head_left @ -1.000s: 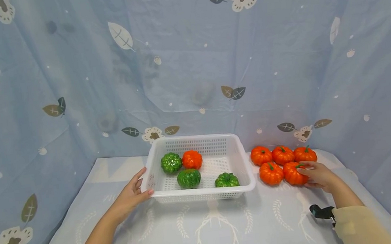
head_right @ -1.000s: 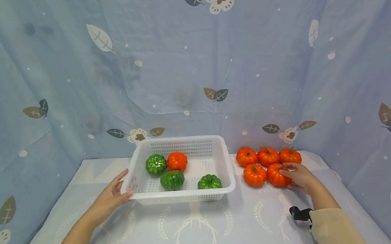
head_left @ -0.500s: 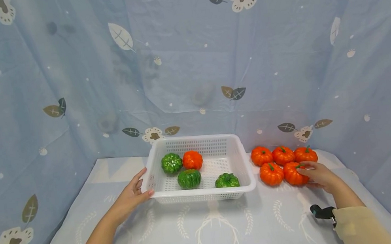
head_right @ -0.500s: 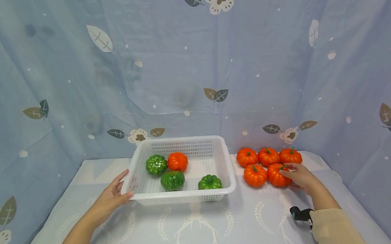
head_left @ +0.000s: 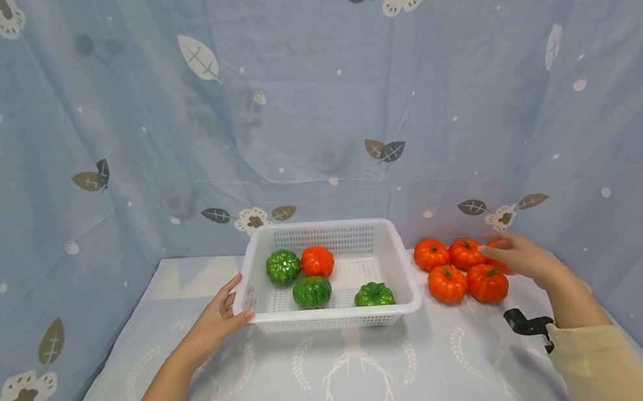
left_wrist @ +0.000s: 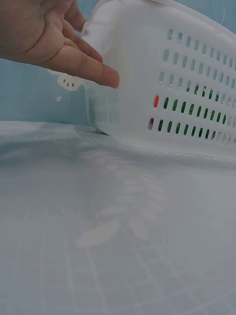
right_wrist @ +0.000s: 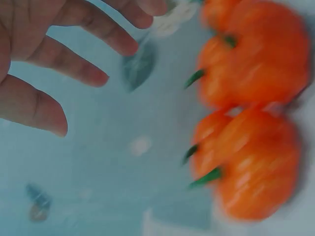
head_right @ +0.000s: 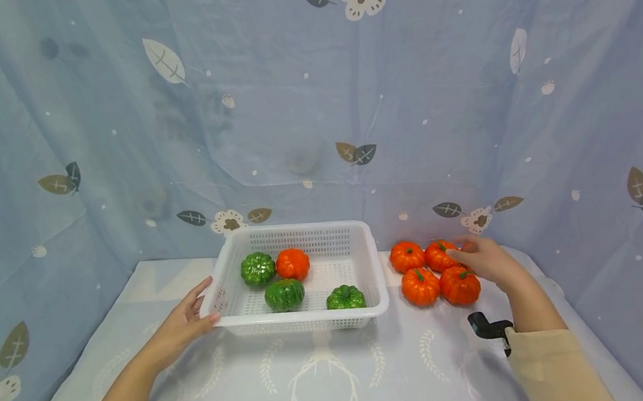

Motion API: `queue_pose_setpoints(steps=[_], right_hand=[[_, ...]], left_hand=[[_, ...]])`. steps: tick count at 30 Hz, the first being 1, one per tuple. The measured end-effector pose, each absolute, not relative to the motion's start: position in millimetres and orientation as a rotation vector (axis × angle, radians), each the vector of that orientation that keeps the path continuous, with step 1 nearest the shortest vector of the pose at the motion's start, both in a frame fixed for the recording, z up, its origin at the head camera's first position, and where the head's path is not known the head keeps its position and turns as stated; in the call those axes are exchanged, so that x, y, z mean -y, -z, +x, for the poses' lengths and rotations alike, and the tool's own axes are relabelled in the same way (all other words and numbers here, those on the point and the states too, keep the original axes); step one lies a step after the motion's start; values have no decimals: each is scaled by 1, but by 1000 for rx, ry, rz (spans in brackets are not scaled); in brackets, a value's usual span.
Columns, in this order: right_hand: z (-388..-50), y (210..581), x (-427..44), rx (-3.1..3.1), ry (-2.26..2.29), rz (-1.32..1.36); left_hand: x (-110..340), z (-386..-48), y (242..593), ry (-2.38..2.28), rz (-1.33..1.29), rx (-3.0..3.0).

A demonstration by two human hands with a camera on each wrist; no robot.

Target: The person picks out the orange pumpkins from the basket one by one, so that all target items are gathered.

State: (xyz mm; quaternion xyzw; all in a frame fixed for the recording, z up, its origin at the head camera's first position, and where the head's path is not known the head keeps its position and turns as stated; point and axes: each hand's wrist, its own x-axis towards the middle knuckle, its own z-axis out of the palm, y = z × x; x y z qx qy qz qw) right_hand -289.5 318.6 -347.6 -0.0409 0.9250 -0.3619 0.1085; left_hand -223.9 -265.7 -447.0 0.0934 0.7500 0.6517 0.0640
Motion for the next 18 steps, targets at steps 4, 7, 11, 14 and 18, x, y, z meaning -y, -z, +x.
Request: queue_pose_setpoints(steps=[4, 7, 11, 14, 18], right_hand=[[-287, 324, -290, -2737, 1052, -249], [-287, 312, -267, -2760, 1002, -298], [-290, 301, -237, -2744, 995, -359], [-295, 296, -215, -2711, 1002, -448], [-304, 292, -186, -2687, 964, -528]], left_hand=[[265, -224, 447, -1973, 292, -2263], [265, -224, 447, -1967, 288, -2273], [265, -224, 447, -1960, 280, -2277], [265, -224, 447, -1960, 275, -2270], [265, -224, 447, -1968, 269, -2259]])
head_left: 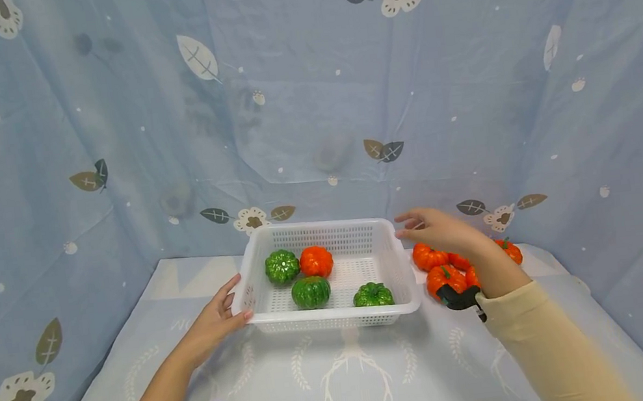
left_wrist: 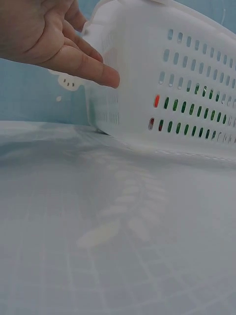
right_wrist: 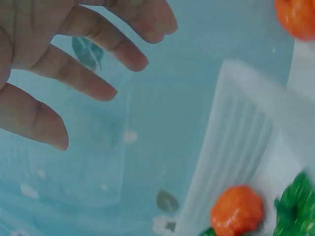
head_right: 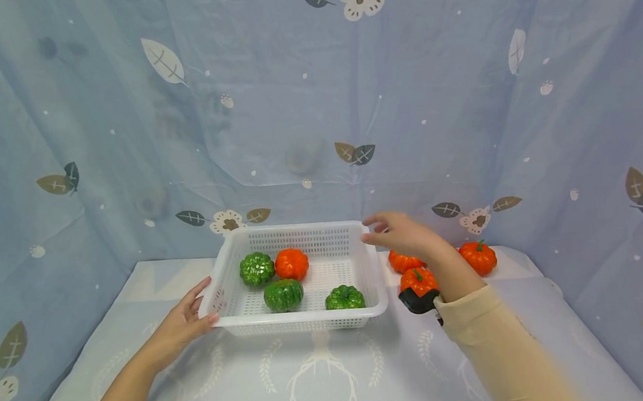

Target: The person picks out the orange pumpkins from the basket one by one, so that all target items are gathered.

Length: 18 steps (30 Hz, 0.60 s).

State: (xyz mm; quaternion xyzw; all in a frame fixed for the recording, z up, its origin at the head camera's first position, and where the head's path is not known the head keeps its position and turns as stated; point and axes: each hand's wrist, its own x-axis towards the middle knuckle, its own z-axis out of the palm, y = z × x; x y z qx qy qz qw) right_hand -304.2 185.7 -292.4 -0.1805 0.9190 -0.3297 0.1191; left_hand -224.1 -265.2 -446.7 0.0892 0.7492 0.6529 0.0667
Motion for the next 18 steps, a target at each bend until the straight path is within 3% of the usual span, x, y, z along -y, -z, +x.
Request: queue_pose_setpoints(steps=[18], right_hand=[[-338, 309, -80, -2620, 907, -709]], left_hand=[[267, -225, 447, -1969, 266, -2271]])
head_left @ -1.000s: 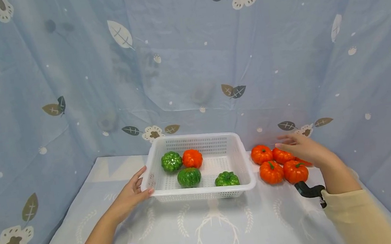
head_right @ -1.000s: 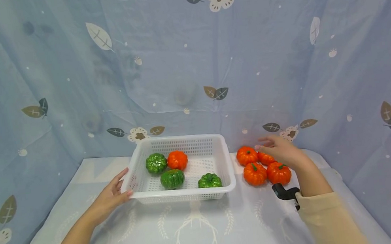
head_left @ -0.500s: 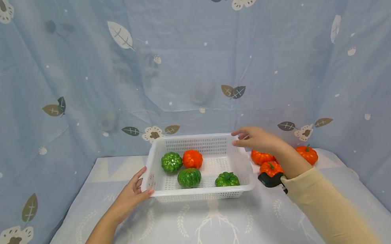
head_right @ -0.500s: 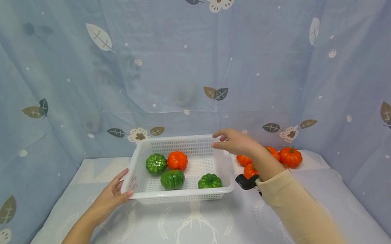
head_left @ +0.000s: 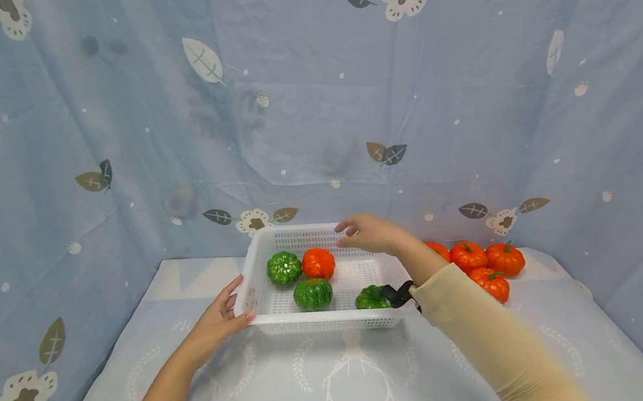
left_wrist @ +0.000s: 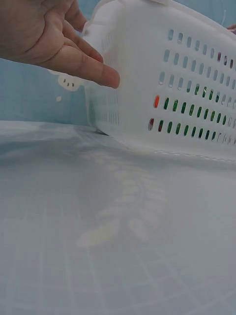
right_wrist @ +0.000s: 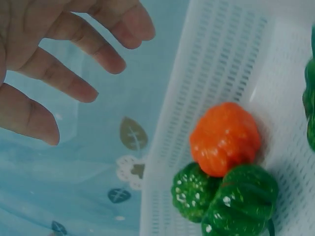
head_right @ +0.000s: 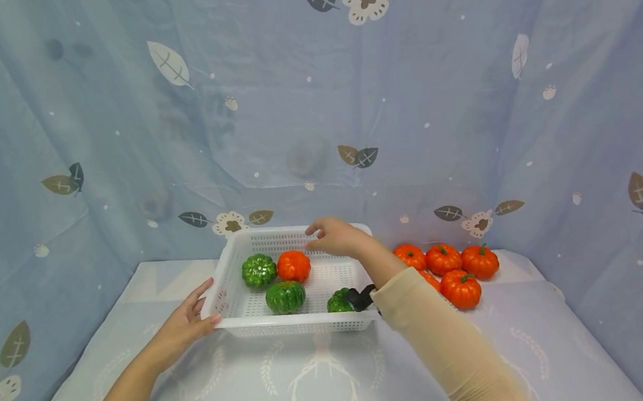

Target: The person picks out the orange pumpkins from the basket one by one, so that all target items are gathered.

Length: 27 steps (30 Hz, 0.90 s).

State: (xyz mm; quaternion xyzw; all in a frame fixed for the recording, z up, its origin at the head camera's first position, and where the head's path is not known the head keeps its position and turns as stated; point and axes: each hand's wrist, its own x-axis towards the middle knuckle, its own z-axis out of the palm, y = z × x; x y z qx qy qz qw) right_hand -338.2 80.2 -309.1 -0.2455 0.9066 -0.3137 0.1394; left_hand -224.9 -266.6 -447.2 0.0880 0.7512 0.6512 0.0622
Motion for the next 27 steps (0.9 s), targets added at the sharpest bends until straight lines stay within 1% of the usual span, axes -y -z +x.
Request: queue_pose_setpoints(steps=[9, 14, 19, 27], right_hand=[[-362, 327, -48, -2584, 900, -728], [-376, 341, -38, -2553, 968, -670], [-384, 360, -31, -2531, 990, -603], [-395, 379, -26, -2478, 1050, -507]], left_hand=[[270, -221, 447, -1971, 272, -2268], [271, -219, 446, -1976, 277, -2261], [271, -219, 447, -1978, 276, -2258], [267, -223, 448, -1968, 261, -2268]])
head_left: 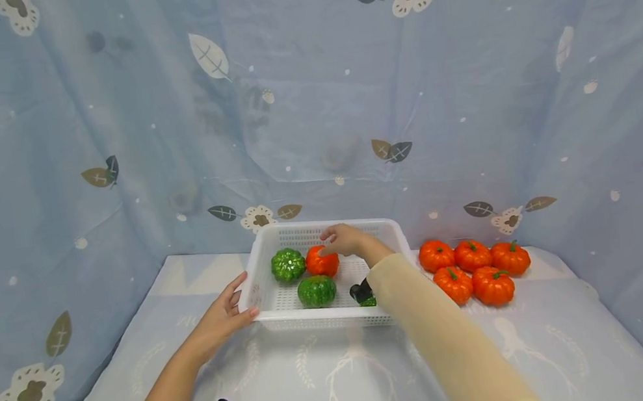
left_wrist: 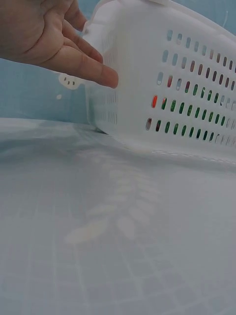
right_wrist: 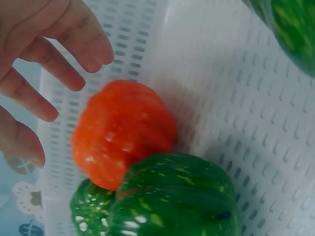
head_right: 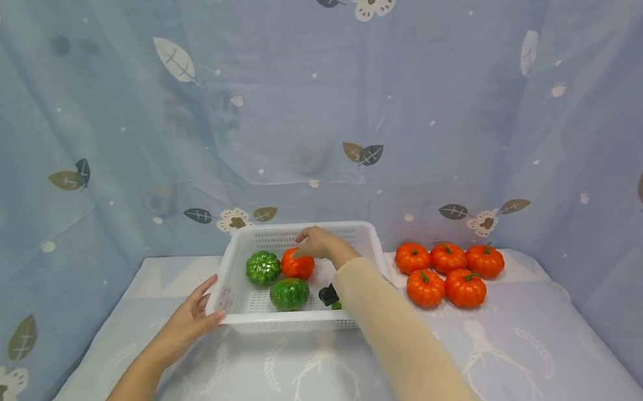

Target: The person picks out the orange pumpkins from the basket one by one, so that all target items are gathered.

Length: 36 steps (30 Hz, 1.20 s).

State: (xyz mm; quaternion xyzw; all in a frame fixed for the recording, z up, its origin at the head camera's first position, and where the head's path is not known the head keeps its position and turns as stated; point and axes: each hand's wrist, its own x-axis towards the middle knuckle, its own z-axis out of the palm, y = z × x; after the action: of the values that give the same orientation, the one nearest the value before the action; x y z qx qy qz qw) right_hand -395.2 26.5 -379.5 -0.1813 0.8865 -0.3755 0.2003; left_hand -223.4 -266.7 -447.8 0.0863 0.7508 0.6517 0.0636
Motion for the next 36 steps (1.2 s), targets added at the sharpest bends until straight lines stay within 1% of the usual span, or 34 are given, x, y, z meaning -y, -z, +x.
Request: queue_pose_setpoints(steps=[7, 16, 28, 36], right_hand=[[-399, 393, -18, -2508, 1058, -414], [-395, 404, -7, -2551, 1042, -402], [-400, 396, -22, -2547, 1037, -334], [-391, 368, -43, -2506, 1074, -406]], left_hand=[[266, -225, 448, -1971, 262, -2264], [267, -225, 445, -1981, 281, -2247], [266, -224, 445, -1988, 279, -2240], [265, -223, 447, -1982, 256, -2247]])
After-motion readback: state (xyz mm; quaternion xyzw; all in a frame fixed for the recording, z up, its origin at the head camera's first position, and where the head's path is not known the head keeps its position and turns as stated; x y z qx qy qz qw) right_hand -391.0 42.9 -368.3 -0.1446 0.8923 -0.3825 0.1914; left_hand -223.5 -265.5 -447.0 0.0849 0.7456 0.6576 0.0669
